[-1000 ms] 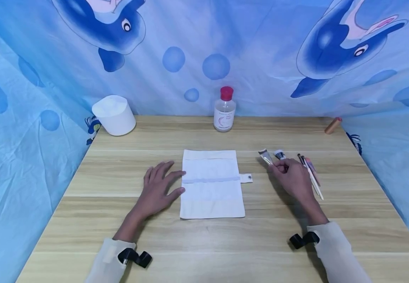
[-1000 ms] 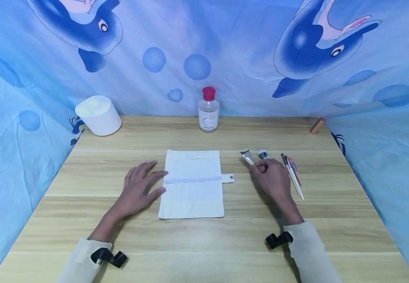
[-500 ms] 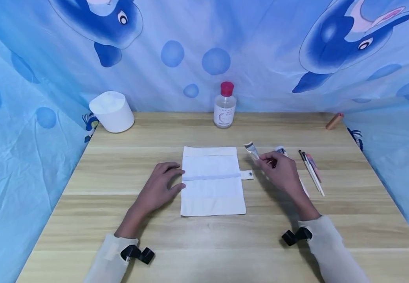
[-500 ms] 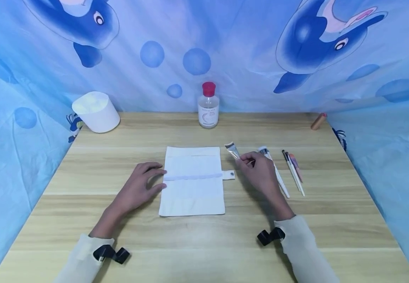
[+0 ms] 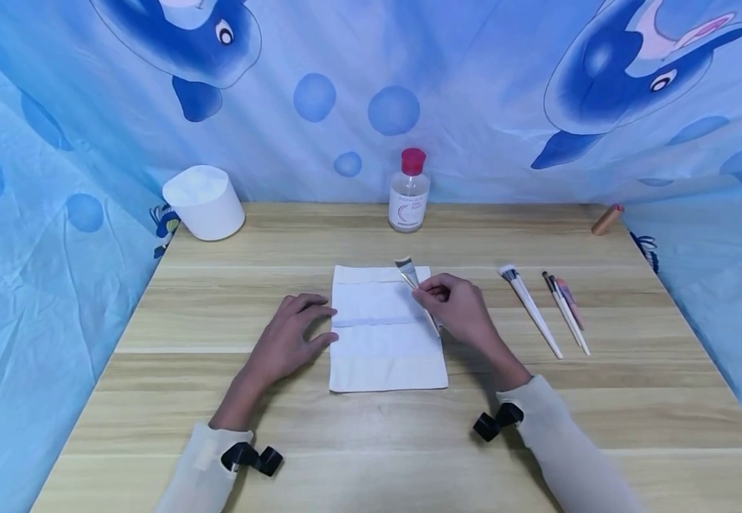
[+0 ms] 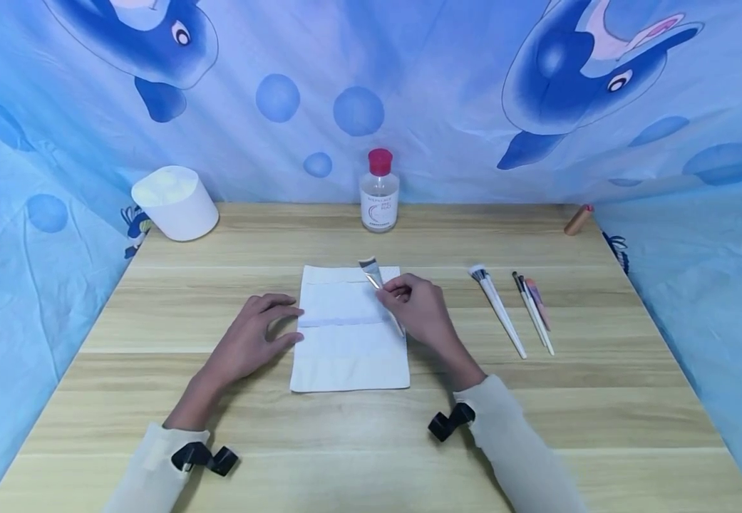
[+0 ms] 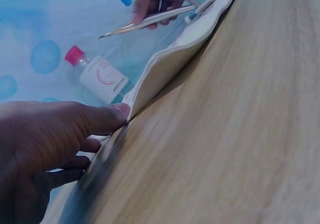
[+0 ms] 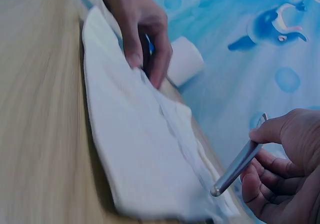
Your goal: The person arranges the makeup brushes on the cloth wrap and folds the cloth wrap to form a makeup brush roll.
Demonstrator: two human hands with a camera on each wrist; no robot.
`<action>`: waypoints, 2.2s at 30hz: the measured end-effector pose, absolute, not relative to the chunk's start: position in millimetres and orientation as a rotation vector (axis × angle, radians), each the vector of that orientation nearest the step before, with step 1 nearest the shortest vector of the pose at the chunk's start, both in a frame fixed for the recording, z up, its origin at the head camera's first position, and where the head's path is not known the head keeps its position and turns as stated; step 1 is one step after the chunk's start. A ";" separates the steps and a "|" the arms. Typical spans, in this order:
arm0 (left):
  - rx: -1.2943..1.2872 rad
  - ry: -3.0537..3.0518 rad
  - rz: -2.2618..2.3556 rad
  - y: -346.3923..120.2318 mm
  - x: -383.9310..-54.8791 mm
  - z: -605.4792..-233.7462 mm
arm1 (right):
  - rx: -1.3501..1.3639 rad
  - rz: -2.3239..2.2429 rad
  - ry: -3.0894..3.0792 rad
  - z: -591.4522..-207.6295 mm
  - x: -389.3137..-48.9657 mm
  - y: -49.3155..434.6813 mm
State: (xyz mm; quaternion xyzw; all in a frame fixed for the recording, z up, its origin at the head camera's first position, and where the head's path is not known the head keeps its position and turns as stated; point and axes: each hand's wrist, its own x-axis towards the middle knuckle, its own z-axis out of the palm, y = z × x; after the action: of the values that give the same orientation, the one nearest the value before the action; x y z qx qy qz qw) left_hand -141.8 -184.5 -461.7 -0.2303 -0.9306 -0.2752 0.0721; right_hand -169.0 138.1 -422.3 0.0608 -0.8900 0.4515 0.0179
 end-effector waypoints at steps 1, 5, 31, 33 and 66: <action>-0.690 -2.797 -0.832 -185.0 -141.8 -462.0 | 0.198 1.441 -2.764 -423.1 -170.9 131.8; -0.681 -2.805 -0.837 -186.1 -141.5 -461.9 | 0.213 1.602 -2.741 -427.6 -180.9 105.2; -0.702 -2.776 -0.839 -185.0 -144.0 -464.4 | 0.331 2.127 -2.555 -435.2 -214.7 34.7; -0.698 -2.780 -0.841 -185.0 -143.9 -465.0 | 0.331 2.097 -2.568 -436.1 -217.5 34.2; -0.678 -2.807 -0.840 -184.4 -143.4 -465.4 | 0.219 2.051 -2.768 -446.0 -220.3 33.7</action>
State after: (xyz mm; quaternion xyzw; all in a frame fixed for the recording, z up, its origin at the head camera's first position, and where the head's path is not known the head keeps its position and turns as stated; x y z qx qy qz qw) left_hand -143.4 -184.4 -465.4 -0.2250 -0.9313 -0.2785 0.0672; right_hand -220.3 33.7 -446.0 0.0627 -0.7922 0.5870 -0.1548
